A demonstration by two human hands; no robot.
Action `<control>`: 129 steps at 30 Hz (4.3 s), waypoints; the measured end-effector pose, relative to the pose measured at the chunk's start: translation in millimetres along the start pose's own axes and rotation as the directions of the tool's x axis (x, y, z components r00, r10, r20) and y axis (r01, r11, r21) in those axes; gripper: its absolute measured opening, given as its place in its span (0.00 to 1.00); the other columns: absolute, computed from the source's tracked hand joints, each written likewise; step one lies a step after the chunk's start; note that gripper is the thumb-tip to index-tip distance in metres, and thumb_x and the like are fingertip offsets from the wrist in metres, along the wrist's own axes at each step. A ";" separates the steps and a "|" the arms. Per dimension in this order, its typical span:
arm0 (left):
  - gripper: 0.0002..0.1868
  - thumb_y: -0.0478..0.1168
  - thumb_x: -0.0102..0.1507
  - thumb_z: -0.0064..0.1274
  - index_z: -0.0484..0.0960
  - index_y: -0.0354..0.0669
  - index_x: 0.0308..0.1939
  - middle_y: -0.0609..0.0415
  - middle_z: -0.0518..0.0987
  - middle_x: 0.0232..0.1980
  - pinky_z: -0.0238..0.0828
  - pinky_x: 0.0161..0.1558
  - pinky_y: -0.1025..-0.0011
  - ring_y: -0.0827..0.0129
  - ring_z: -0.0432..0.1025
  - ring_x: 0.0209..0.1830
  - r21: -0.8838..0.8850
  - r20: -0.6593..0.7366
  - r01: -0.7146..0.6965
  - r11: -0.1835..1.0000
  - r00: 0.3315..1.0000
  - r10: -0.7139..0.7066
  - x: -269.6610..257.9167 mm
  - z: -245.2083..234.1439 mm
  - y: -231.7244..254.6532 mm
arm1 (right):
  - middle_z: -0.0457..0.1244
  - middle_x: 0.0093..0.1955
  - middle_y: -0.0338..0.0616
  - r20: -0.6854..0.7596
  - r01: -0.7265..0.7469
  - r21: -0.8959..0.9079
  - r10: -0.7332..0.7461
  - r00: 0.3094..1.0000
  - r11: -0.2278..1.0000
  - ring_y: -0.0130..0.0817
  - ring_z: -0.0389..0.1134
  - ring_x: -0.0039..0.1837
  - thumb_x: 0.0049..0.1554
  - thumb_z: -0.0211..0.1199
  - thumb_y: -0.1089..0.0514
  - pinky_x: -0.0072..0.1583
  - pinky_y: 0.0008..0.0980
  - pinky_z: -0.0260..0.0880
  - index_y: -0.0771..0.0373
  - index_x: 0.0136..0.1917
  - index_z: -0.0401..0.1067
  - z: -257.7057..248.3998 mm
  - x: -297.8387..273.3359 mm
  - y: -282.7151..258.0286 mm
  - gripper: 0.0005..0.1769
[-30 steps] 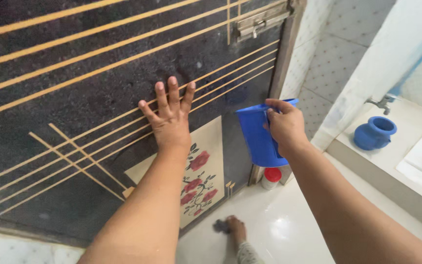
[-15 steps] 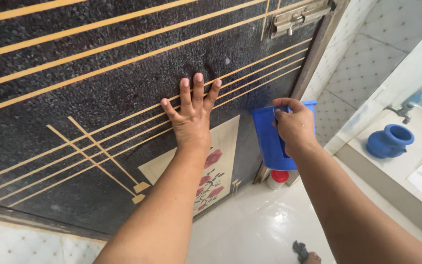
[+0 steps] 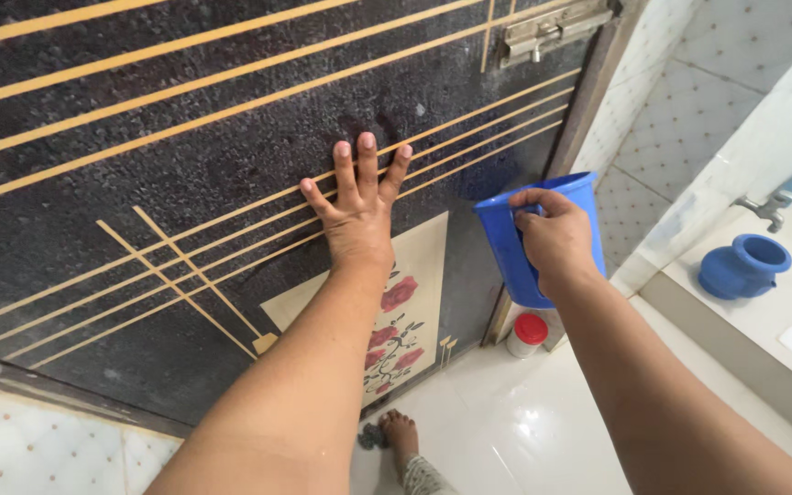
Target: The person scoops water from a bucket into a blue mug and pours it onto the bathroom floor and walls. They then use a steel wool scrubber to wipe the tiled walls and floor, repeatedly refilling the mug and rinsing the scrubber.
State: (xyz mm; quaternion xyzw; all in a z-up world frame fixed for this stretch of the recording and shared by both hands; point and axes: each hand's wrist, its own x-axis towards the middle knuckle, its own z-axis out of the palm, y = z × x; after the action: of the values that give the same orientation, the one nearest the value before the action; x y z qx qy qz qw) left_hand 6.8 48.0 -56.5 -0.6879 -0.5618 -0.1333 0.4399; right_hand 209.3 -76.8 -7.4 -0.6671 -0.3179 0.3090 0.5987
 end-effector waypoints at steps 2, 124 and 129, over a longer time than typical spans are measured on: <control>0.63 0.49 0.69 0.57 0.13 0.67 0.82 0.36 0.17 0.84 0.14 0.69 0.20 0.37 0.17 0.84 -0.007 -0.072 0.025 1.000 0.997 -0.026 0.6 1.2 0.2 | 0.68 0.40 0.40 0.007 0.007 -0.021 -0.007 1.000 1.000 0.27 0.69 0.38 0.58 0.60 0.68 0.39 0.29 0.70 0.60 0.50 0.77 -3.9 -8.4 1.4 0.09; 0.82 0.55 0.52 0.67 0.08 0.61 0.82 0.21 0.13 0.79 0.14 0.60 0.17 0.25 0.08 0.76 -0.190 0.419 -0.094 0.977 0.892 0.167 2.0 -54.6 -9.0 | 0.69 0.39 0.39 0.035 -0.021 -0.188 0.028 0.999 0.982 0.27 0.68 0.42 0.56 0.64 0.65 0.45 0.30 0.70 0.60 0.43 0.79 -150.0 -94.2 91.2 0.04; 0.82 0.56 0.53 0.66 0.11 0.51 0.87 0.12 0.15 0.77 0.13 0.57 0.16 0.17 0.07 0.70 -0.216 0.372 -0.079 0.973 0.915 0.157 4.4 -53.1 8.2 | 0.69 0.39 0.40 -0.018 -0.069 -0.227 0.067 0.998 0.971 0.27 0.69 0.42 0.55 0.64 0.65 0.46 0.30 0.70 0.58 0.43 0.79 -176.6 -81.7 89.8 0.05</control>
State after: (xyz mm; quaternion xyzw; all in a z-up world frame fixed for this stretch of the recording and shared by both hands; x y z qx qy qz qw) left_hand 32.1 11.0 -26.6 -0.7734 -0.5789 -0.0228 0.2574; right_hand 304.6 -255.4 -77.9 -0.7433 -0.3250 0.2874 0.5092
